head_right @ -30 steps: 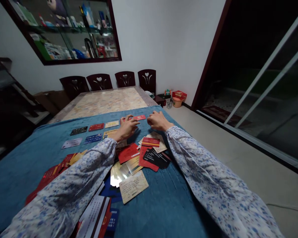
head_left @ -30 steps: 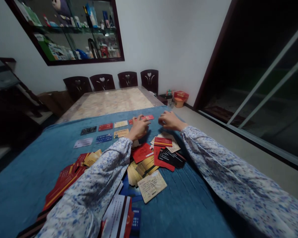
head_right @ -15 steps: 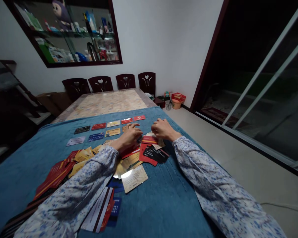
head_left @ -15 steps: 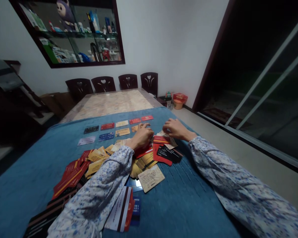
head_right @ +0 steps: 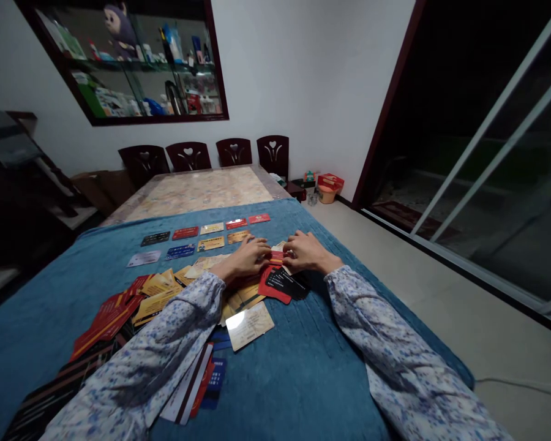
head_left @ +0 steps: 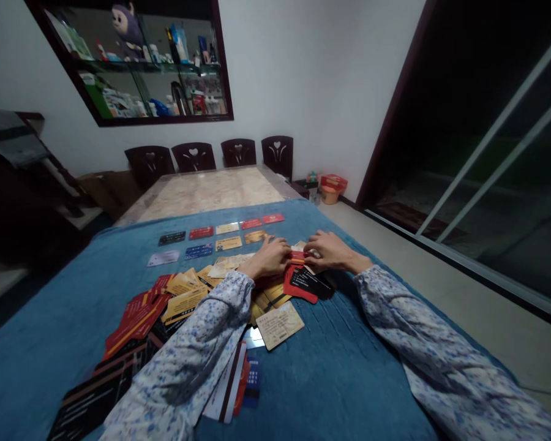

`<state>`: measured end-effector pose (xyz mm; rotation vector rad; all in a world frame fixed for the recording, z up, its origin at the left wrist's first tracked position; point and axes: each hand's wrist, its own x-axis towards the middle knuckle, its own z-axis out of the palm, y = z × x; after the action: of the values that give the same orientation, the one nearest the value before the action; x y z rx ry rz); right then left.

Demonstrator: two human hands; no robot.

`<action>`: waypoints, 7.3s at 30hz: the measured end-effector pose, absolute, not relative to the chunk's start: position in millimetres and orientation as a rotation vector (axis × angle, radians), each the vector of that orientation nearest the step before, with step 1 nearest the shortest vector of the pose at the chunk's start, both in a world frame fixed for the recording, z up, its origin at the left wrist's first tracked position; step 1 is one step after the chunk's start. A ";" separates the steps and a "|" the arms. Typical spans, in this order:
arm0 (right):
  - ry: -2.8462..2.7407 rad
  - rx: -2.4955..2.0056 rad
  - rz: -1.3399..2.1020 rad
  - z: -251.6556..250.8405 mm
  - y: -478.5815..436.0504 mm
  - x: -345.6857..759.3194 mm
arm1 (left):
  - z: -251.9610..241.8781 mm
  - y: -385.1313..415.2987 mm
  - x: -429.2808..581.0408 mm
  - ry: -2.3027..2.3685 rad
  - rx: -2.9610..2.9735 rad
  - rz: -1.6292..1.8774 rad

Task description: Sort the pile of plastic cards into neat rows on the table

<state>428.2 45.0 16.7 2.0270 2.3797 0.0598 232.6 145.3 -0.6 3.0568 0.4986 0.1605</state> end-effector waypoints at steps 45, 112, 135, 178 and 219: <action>2.697 1.825 -0.031 7.9 45.6 444.0 | -0.1 146.2 232.8 0.411 3.083 0.169; 2.465 2.233 0.442 -24.7 50.4 443.4 | -15.4 139.8 245.6 0.894 2.873 0.481; 2.573 2.047 0.457 -20.7 55.0 450.7 | 4.5 138.2 226.4 0.869 3.043 0.251; 2.597 1.703 0.089 50.4 143.7 300.7 | 41.2 216.9 76.9 0.950 2.982 -0.013; 2.574 1.790 -0.001 28.9 296.3 223.7 | 23.1 328.4 28.9 1.519 2.862 -0.111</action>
<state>223.7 296.3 28.9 1.7895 2.5738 -0.0011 28.9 328.4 23.1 2.8615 1.5191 -0.1108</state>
